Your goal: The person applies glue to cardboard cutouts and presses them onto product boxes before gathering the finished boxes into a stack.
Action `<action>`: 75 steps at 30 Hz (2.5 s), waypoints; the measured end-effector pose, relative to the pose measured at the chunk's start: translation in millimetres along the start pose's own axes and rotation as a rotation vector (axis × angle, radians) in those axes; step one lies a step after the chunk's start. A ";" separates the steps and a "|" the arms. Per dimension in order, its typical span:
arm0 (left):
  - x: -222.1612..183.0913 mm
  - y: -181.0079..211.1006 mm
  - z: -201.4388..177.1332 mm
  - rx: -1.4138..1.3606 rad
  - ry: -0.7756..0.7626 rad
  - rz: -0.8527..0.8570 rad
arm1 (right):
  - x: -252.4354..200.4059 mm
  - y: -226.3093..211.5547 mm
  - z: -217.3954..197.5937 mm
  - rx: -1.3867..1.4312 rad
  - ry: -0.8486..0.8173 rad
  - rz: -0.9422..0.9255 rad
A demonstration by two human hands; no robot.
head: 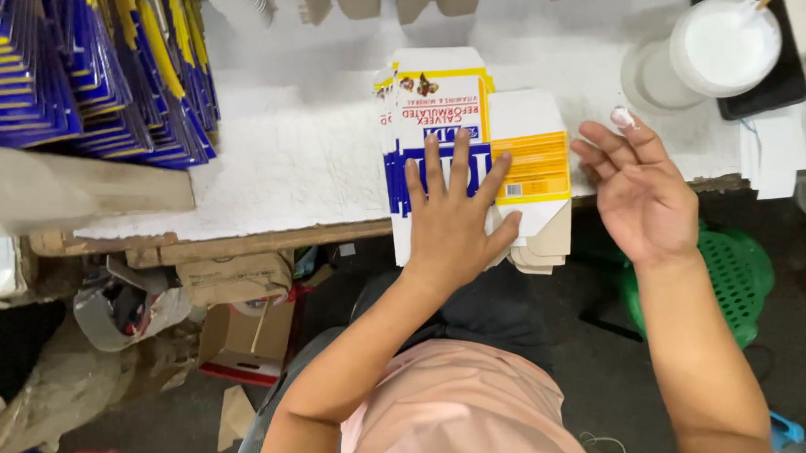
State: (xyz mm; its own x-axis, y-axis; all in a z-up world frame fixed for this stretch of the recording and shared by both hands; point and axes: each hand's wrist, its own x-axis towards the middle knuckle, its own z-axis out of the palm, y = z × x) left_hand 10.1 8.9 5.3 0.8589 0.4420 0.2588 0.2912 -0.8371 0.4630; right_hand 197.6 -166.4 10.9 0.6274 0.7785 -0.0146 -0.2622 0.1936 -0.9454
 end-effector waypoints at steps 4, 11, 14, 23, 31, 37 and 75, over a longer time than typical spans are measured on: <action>-2.2 1.0 0.2 0.008 -0.003 -0.008 | -17.8 -10.1 0.9 0.360 -0.033 0.101; -2.8 -0.1 -0.7 0.017 0.013 0.013 | -56.0 7.0 -18.4 0.415 0.163 0.005; -2.1 0.9 -0.3 0.008 -0.002 0.001 | -77.7 57.3 -53.8 -0.067 0.599 -0.304; -1.4 0.3 -3.0 0.037 -0.017 0.027 | -68.5 62.2 -173.1 -0.556 0.898 -0.012; -2.4 -0.2 -0.8 0.030 -0.020 0.028 | -122.8 127.5 -285.9 -0.617 0.696 -0.105; -1.3 -0.9 -3.2 0.035 -0.004 0.019 | -69.5 66.8 -199.2 -0.239 0.737 -0.070; -2.3 -2.5 -2.1 -0.015 0.019 0.014 | -94.5 59.9 -24.7 -1.094 0.976 -0.274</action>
State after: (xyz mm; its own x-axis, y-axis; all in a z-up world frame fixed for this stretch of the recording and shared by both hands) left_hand 6.5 10.7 5.4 0.8549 0.4360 0.2812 0.2725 -0.8385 0.4718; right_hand 140.7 -243.1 -52.4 0.9118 0.0107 0.4105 0.3305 -0.6123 -0.7182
